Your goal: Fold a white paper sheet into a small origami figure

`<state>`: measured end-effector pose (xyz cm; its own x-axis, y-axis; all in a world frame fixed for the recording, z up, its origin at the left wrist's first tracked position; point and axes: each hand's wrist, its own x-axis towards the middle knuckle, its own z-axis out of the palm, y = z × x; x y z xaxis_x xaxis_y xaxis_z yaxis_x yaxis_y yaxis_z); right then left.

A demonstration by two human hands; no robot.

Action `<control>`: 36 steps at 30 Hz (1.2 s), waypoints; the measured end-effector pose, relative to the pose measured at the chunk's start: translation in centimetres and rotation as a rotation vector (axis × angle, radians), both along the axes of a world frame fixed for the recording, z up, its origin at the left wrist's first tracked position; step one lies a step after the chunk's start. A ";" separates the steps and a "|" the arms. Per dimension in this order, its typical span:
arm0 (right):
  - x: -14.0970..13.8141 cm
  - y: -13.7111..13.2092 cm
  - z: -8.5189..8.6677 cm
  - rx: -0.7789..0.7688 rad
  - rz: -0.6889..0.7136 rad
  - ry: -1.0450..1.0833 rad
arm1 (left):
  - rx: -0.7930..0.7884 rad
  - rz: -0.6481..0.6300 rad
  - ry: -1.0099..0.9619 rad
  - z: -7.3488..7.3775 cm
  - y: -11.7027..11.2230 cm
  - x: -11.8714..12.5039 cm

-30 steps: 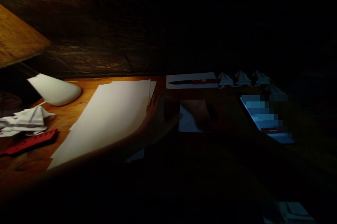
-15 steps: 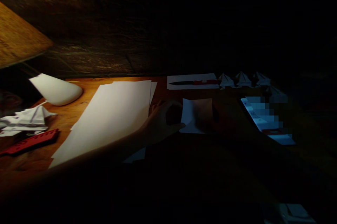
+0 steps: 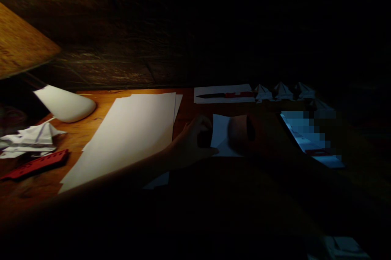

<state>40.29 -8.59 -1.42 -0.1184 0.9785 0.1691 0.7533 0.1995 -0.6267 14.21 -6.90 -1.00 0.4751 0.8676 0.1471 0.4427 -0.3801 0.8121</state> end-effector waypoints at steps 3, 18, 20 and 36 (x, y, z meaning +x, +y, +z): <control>0.4 0.2 0.4 -0.073 0.048 0.036 | -0.017 0.029 -0.008 -0.2 -0.2 0.0; 0.0 0.2 -1.0 0.097 0.120 0.160 | 0.023 -0.055 0.065 0.1 -0.6 0.0; -0.1 0.0 -0.8 0.084 0.119 0.169 | 0.015 -0.045 0.071 0.0 -0.7 -0.1; -0.4 -0.4 0.4 0.111 0.130 0.116 | 0.070 -0.017 0.142 0.4 -1.2 -0.1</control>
